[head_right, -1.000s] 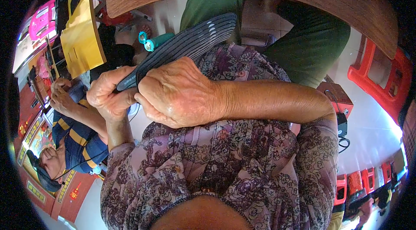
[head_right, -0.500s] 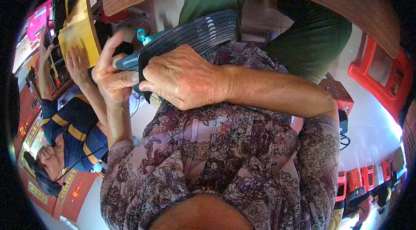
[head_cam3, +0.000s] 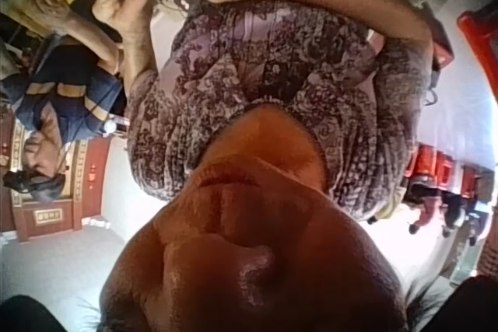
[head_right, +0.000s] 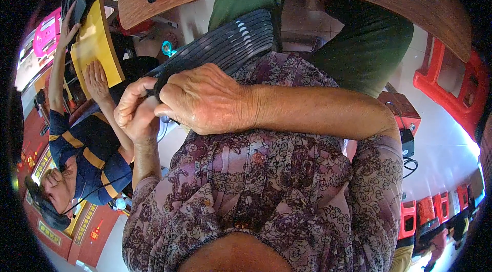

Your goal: Organizing, wiping, and inspecting black textile components at a workshop desk.

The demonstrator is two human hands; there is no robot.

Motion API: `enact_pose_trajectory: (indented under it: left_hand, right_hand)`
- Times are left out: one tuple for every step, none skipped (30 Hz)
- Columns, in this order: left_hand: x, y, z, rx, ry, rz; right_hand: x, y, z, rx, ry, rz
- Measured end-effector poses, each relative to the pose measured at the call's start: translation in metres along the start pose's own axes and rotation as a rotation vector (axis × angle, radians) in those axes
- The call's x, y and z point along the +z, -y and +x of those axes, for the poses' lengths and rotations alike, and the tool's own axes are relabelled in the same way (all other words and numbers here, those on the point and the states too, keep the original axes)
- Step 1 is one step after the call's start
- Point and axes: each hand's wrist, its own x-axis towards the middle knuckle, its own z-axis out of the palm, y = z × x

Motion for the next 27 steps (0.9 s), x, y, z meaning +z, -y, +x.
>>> enact_pose_trajectory:
  left_hand:
    - [-0.002, 0.0, -0.001, -0.135, -0.031, -0.178]
    - [-0.004, 0.003, -0.001, -0.167, 0.0, -0.266]
    - [-0.005, 0.007, 0.001, -0.165, 0.002, -0.264]
    - [-0.006, 0.011, 0.001, -0.098, 0.009, -0.265]
    - [-0.006, 0.012, 0.001, -0.033, 0.017, -0.266]
    - [-0.005, 0.01, 0.001, -0.034, 0.014, -0.265]
    - [-0.004, 0.004, 0.004, -0.083, -0.016, -0.188]
    - [-0.003, -0.001, 0.007, -0.131, -0.046, -0.111]
    - [-0.004, -0.003, 0.01, -0.133, -0.045, -0.111]
    - [-0.004, -0.005, 0.011, -0.174, -0.063, -0.159]
    - [-0.004, -0.006, 0.012, -0.216, -0.081, -0.207]
    - [-0.003, -0.009, 0.014, -0.218, -0.084, -0.206]
    - [-0.004, -0.011, 0.015, -0.269, -0.075, -0.27]
    - [-0.004, -0.012, 0.016, -0.32, -0.066, -0.335]
    - [-0.004, -0.011, 0.016, -0.321, -0.071, -0.33]
    - [-0.005, -0.011, 0.016, -0.298, -0.046, -0.3]
    - [-0.005, -0.011, 0.016, -0.274, -0.02, -0.27]
    - [-0.004, -0.012, 0.015, -0.27, -0.013, -0.287]
    - [-0.004, -0.011, 0.015, -0.269, -0.015, -0.285]
    - [-0.004, -0.011, 0.014, -0.275, -0.028, -0.286]
    - [-0.003, -0.01, 0.014, -0.28, -0.04, -0.287]
    - [-0.002, -0.009, 0.012, -0.28, -0.041, -0.288]
    - [-0.001, -0.007, 0.01, -0.277, -0.027, -0.269]
    - [0.0, -0.005, 0.008, -0.275, -0.013, -0.251]
    - [0.002, -0.003, 0.006, -0.276, -0.017, -0.253]
    - [0.004, -0.001, 0.004, -0.276, -0.027, -0.264]
    - [0.006, 0.001, 0.001, -0.277, -0.039, -0.274]
  right_hand:
    - [0.001, 0.0, -0.001, 0.041, 0.015, 0.033]
    - [0.001, 0.0, -0.002, 0.043, 0.05, 0.028]
    - [0.001, -0.001, -0.002, 0.041, 0.047, 0.027]
    - [0.0, 0.0, -0.002, 0.021, 0.092, 0.03]
    - [-0.001, 0.0, -0.002, 0.001, 0.136, 0.034]
    - [0.0, -0.001, -0.002, 0.001, 0.137, 0.037]
    - [0.0, -0.001, -0.001, -0.009, 0.137, 0.035]
    - [0.001, -0.002, 0.0, -0.019, 0.137, 0.034]
    - [0.001, -0.002, 0.001, -0.017, 0.137, 0.035]
    - [0.0, -0.001, 0.002, -0.02, 0.134, 0.032]
    - [0.0, -0.001, 0.002, -0.024, 0.131, 0.029]
    - [0.0, -0.001, 0.001, -0.024, 0.133, 0.034]
    - [0.0, -0.002, 0.001, -0.021, 0.126, 0.026]
    - [0.001, -0.002, 0.001, -0.019, 0.119, 0.02]
    - [0.001, -0.002, 0.0, -0.022, 0.12, 0.026]
    - [0.001, -0.003, 0.0, -0.018, 0.115, 0.027]
    - [0.001, -0.002, 0.0, -0.014, 0.111, 0.027]
    - [0.001, -0.002, 0.0, -0.017, 0.11, 0.031]
    - [0.0, -0.002, -0.001, -0.012, 0.133, 0.018]
    - [0.0, -0.001, -0.001, -0.007, 0.155, 0.003]
    - [0.0, -0.001, -0.001, -0.009, 0.154, 0.003]
    - [-0.001, -0.001, -0.004, -0.011, 0.149, 0.007]
    - [-0.001, 0.0, -0.006, -0.013, 0.143, 0.01]
    - [-0.002, 0.0, -0.008, -0.013, 0.143, 0.009]
    - [-0.002, 0.001, -0.011, -0.013, 0.135, 0.021]
    - [-0.002, 0.001, -0.013, -0.012, 0.127, 0.032]
    - [-0.002, 0.0, -0.016, -0.011, 0.133, 0.034]
